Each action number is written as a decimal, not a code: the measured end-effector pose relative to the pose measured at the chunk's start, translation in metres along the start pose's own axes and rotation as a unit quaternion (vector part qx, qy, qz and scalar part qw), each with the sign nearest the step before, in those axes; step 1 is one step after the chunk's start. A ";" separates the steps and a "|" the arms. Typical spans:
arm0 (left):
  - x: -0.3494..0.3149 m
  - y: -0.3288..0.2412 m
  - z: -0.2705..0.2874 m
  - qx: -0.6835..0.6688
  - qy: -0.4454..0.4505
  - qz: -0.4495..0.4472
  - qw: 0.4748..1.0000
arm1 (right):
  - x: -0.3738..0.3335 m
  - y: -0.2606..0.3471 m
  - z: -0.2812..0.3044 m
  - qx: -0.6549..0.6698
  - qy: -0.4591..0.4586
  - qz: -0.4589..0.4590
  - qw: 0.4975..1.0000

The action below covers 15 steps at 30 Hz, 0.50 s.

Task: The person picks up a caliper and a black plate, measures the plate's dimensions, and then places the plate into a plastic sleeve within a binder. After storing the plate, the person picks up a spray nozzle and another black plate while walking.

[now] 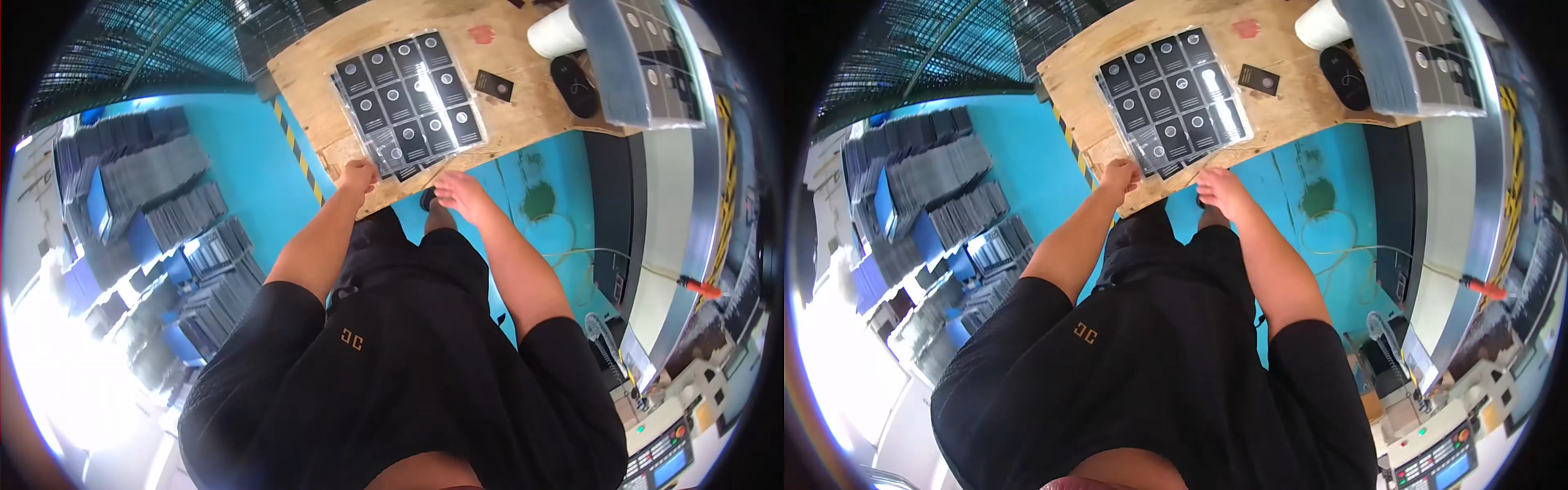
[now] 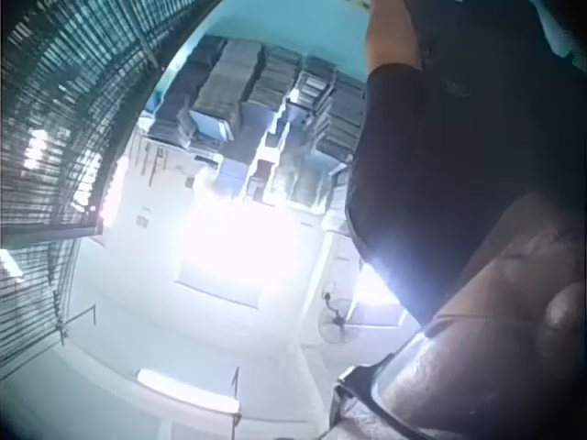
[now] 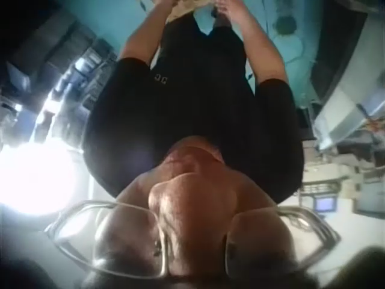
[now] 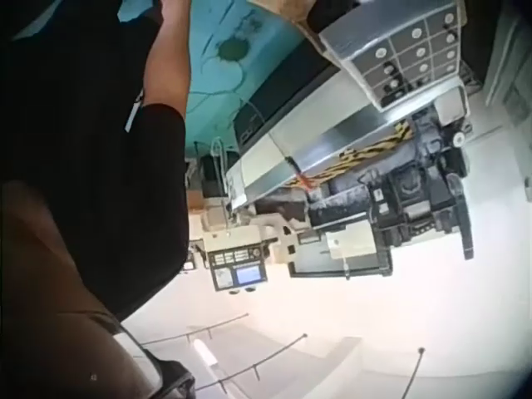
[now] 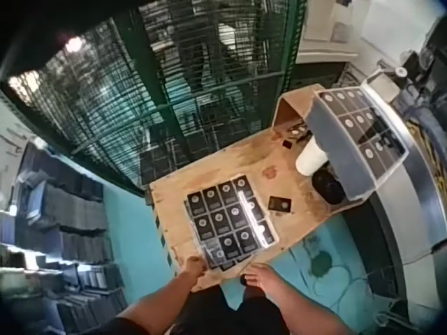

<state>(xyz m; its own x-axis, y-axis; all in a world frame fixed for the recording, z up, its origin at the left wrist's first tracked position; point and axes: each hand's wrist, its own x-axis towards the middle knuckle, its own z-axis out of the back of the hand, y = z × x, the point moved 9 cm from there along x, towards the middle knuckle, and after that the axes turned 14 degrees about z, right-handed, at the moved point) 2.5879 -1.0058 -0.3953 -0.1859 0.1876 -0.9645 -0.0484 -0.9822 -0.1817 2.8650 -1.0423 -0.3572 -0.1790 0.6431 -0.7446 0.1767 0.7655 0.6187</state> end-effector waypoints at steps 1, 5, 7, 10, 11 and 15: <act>-0.007 -0.001 -0.004 0.000 -0.037 -0.003 0.999 | 0.009 0.004 -0.011 0.077 -0.031 -0.021 0.996; -0.006 0.005 0.016 -0.002 -0.202 -0.069 0.977 | 0.032 -0.007 -0.050 0.205 -0.137 -0.062 0.967; -0.006 0.007 0.007 -0.017 -0.190 -0.075 0.979 | 0.047 -0.031 -0.043 0.235 -0.155 -0.060 0.958; -0.008 0.013 0.001 -0.070 -0.125 -0.063 0.988 | 0.047 -0.035 -0.047 0.262 -0.206 -0.059 0.941; -0.008 0.017 -0.003 -0.112 -0.075 -0.045 0.990 | 0.046 -0.034 -0.049 0.277 -0.222 -0.055 0.933; -0.011 0.014 -0.002 -0.120 -0.016 -0.036 0.992 | 0.045 -0.027 -0.055 0.296 -0.246 -0.017 0.923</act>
<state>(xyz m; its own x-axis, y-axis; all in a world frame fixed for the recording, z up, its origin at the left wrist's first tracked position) 2.5909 -1.0216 -0.3871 -0.2209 0.2541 -0.9416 0.1708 -0.9405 -0.2939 2.7990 -1.0328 -0.3938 0.2405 0.4208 -0.8747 0.7025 0.5465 0.4560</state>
